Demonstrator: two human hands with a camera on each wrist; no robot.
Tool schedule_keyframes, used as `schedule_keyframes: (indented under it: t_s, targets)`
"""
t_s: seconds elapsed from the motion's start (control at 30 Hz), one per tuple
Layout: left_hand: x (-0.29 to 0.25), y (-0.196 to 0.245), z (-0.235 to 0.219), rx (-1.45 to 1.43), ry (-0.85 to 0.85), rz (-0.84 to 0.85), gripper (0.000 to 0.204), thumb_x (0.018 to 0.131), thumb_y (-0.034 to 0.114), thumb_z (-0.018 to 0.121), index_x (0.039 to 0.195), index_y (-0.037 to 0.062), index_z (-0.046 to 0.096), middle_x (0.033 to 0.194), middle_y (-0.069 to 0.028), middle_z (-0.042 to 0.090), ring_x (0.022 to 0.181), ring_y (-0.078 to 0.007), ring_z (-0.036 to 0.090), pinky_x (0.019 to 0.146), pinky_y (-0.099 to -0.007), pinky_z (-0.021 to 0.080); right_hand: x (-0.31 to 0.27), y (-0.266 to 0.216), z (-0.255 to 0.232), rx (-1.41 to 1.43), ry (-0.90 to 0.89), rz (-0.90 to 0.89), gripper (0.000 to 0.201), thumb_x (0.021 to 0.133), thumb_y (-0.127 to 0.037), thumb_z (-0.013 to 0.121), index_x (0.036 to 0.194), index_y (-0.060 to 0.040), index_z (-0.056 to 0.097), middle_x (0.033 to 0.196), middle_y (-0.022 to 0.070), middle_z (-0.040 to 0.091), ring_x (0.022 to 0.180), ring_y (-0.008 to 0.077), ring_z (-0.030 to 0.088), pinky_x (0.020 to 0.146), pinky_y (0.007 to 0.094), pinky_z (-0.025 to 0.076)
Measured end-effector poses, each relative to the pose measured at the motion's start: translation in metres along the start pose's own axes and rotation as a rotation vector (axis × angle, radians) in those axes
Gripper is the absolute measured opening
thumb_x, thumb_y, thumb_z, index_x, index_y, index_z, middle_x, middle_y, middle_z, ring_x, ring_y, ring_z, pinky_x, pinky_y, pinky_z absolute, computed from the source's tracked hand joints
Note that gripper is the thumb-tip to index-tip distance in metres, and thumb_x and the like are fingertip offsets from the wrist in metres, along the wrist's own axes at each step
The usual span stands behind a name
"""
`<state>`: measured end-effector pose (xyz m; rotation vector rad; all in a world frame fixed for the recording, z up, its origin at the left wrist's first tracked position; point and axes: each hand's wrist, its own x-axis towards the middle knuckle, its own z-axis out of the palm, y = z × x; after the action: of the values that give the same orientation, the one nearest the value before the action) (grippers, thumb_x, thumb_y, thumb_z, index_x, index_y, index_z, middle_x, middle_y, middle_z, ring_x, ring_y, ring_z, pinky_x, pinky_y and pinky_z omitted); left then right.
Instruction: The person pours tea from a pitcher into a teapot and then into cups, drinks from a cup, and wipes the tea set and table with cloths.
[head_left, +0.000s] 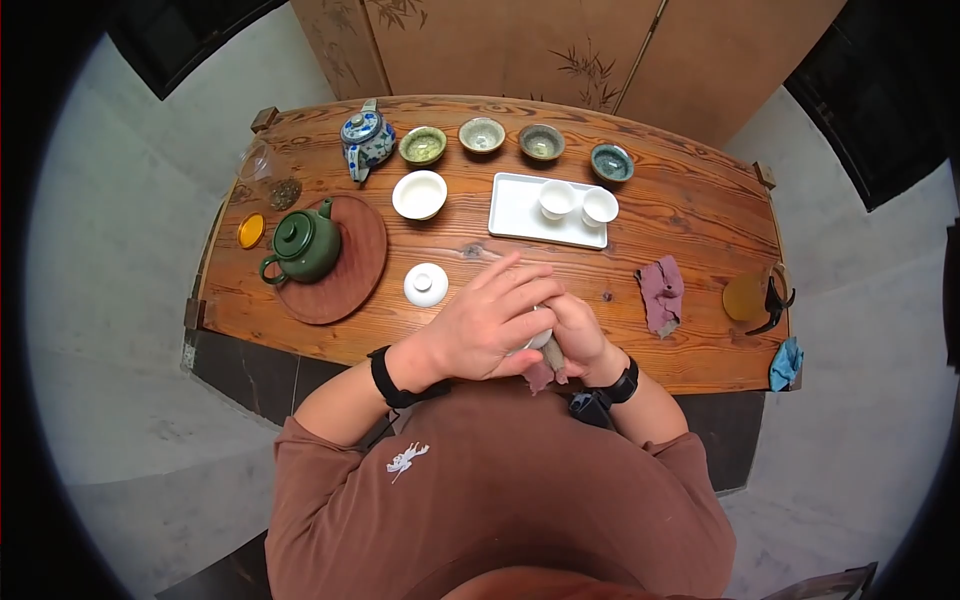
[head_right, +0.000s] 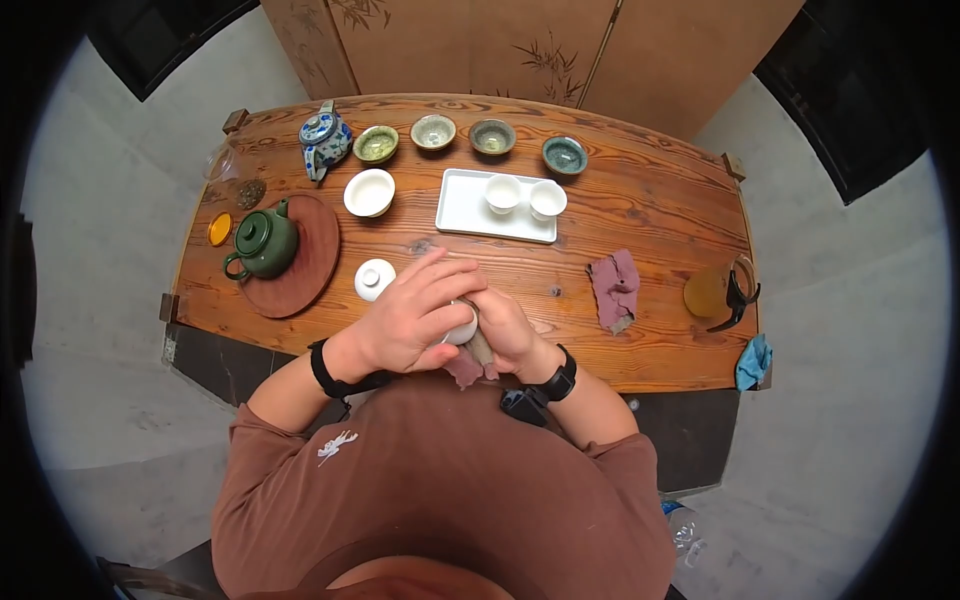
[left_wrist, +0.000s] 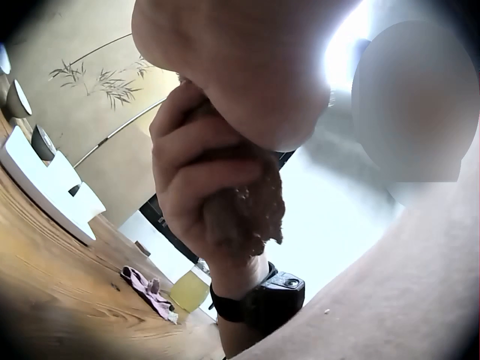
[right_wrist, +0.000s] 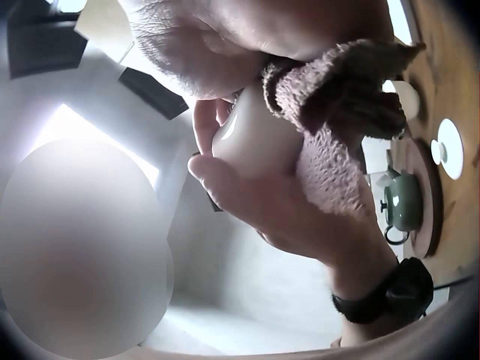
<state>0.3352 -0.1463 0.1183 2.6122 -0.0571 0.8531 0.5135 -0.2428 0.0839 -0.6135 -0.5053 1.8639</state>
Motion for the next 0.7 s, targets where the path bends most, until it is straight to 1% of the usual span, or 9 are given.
schedule_keyframes:
  t_s: [0.03, 0.1, 0.17, 0.27, 0.37, 0.4, 0.5, 0.6, 0.7]
  targets:
    - [-0.001, -0.004, -0.001, -0.010, -0.005, 0.034, 0.049, 0.106, 0.052, 0.050, 0.123, 0.0082, 0.066, 0.136, -0.0174, 0.060, 0.134, -0.0427, 0.055, 0.115, -0.0647, 0.035, -0.001, -0.004, 0.001, 0.122, -0.122, 0.048, 0.042, 0.112, -0.031, 0.037, 0.139, -0.0042, 0.054, 0.121, 0.0140, 0.069, 0.105, 0.0210, 0.073, 0.080, 0.0339, 0.064]
    - [-0.004, -0.007, -0.004, -0.010, -0.001, 0.090, 0.047, 0.103, 0.049, 0.056, 0.122, 0.0081, 0.066, 0.132, -0.0163, 0.060, 0.130, -0.0416, 0.057, 0.110, -0.0626, 0.042, 0.001, -0.003, 0.002, 0.256, -0.154, 0.111, 0.043, 0.113, -0.034, 0.037, 0.138, -0.0048, 0.055, 0.122, 0.0139, 0.069, 0.106, 0.0214, 0.073, 0.082, 0.0345, 0.064]
    - [-0.004, -0.008, -0.007, 0.013, 0.017, 0.133, 0.043, 0.097, 0.044, 0.066, 0.122, 0.0089, 0.066, 0.130, -0.0148, 0.058, 0.124, -0.0397, 0.058, 0.105, -0.0595, 0.047, 0.006, 0.005, 0.002, 0.281, 0.022, 0.136, 0.045, 0.113, -0.037, 0.036, 0.138, -0.0049, 0.056, 0.123, 0.0135, 0.069, 0.107, 0.0220, 0.073, 0.085, 0.0356, 0.063]
    - [-0.010, -0.014, -0.003, -0.009, 0.117, 0.145, 0.040, 0.099, 0.037, 0.067, 0.126, 0.0077, 0.065, 0.128, -0.0166, 0.058, 0.118, -0.0408, 0.058, 0.101, -0.0557, 0.050, 0.008, 0.004, -0.004, 0.368, -0.057, 0.150, 0.046, 0.113, -0.036, 0.036, 0.139, -0.0038, 0.056, 0.128, 0.0132, 0.068, 0.111, 0.0234, 0.072, 0.092, 0.0383, 0.062]
    - [-0.014, -0.015, 0.010, -0.087, 0.289, -0.039, 0.040, 0.102, 0.033, 0.064, 0.131, 0.0061, 0.062, 0.128, -0.0180, 0.057, 0.116, -0.0413, 0.058, 0.099, -0.0514, 0.050, 0.004, 0.011, -0.005, 0.432, -0.060, 0.032, 0.046, 0.112, -0.035, 0.039, 0.142, -0.0036, 0.055, 0.132, 0.0150, 0.067, 0.115, 0.0246, 0.070, 0.098, 0.0412, 0.060]
    - [-0.012, -0.017, 0.012, -0.136, 0.343, -0.067, 0.040, 0.104, 0.030, 0.061, 0.134, 0.0038, 0.060, 0.128, -0.0193, 0.057, 0.114, -0.0405, 0.059, 0.098, -0.0472, 0.050, 0.003, 0.011, -0.004, 0.426, -0.016, 0.018, 0.047, 0.110, -0.033, 0.042, 0.144, -0.0026, 0.053, 0.136, 0.0172, 0.065, 0.119, 0.0272, 0.069, 0.102, 0.0437, 0.058]
    - [-0.013, -0.022, 0.017, -0.168, 0.393, -0.143, 0.040, 0.105, 0.031, 0.059, 0.133, 0.0025, 0.060, 0.128, -0.0197, 0.057, 0.112, -0.0401, 0.058, 0.097, -0.0469, 0.049, 0.006, 0.010, -0.010, 0.444, -0.098, 0.012, 0.049, 0.109, -0.033, 0.044, 0.146, -0.0014, 0.050, 0.140, 0.0183, 0.063, 0.123, 0.0298, 0.067, 0.105, 0.0453, 0.056]
    - [-0.010, -0.022, 0.018, -0.146, 0.468, -0.199, 0.042, 0.109, 0.034, 0.052, 0.136, 0.0021, 0.054, 0.126, -0.0207, 0.053, 0.111, -0.0372, 0.055, 0.099, -0.0454, 0.046, 0.004, 0.009, -0.004, 0.467, -0.094, 0.055, 0.048, 0.107, -0.025, 0.047, 0.148, -0.0005, 0.047, 0.141, 0.0168, 0.061, 0.125, 0.0299, 0.065, 0.109, 0.0458, 0.053]
    - [-0.001, -0.019, 0.020, -0.207, 0.534, -0.321, 0.043, 0.112, 0.037, 0.045, 0.137, 0.0016, 0.049, 0.126, -0.0205, 0.048, 0.114, -0.0342, 0.052, 0.105, -0.0414, 0.041, 0.008, 0.015, 0.013, 0.137, 0.006, -0.207, 0.047, 0.103, -0.014, 0.054, 0.148, -0.0011, 0.046, 0.137, 0.0143, 0.062, 0.125, 0.0263, 0.065, 0.110, 0.0435, 0.051]
